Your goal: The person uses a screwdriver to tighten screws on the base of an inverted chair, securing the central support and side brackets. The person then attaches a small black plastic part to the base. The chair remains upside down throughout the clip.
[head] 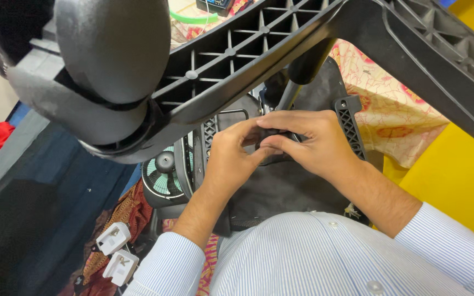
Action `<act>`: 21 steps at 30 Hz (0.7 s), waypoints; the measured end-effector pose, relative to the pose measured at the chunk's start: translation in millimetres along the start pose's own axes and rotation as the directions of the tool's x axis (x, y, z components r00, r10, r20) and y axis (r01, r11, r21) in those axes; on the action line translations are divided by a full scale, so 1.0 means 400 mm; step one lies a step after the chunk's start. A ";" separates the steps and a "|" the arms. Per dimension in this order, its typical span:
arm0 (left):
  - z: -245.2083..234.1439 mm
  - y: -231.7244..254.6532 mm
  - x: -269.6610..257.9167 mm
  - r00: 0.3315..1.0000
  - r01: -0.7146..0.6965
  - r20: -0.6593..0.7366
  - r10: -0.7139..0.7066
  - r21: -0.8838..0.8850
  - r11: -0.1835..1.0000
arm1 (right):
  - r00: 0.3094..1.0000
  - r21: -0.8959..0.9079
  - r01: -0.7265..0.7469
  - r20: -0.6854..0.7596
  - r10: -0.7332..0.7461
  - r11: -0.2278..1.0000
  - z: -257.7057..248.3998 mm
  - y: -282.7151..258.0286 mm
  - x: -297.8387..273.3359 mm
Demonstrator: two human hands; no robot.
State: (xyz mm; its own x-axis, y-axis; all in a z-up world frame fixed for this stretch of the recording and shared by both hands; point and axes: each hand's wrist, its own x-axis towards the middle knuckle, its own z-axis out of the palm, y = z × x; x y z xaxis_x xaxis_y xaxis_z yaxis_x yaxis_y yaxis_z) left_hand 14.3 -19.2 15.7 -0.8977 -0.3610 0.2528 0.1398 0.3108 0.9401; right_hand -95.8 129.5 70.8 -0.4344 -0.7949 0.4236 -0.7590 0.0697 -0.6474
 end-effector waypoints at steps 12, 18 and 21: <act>-0.034 0.040 0.048 0.974 -0.032 0.225 0.020 0.053 0.998 | 0.994 -0.185 0.012 -0.101 -0.031 0.983 -0.006 -0.033 0.012; -0.023 0.012 0.028 0.974 0.065 0.220 -0.060 -0.012 0.998 | 0.996 0.031 0.080 0.047 -0.082 0.996 -0.022 -0.004 -0.011; -0.007 0.009 0.012 0.989 -0.008 0.146 0.014 -0.040 0.999 | 0.998 0.039 0.003 0.068 -0.006 0.999 -0.016 0.013 -0.017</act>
State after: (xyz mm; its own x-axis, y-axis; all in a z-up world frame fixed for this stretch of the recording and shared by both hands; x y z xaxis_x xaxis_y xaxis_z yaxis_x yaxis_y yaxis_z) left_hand 11.6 -22.5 20.9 -0.9471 -0.2239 0.2298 0.1639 0.2779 0.9465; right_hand -99.8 139.2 68.5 -0.3960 -0.8345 0.3831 -0.7406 0.0437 -0.6705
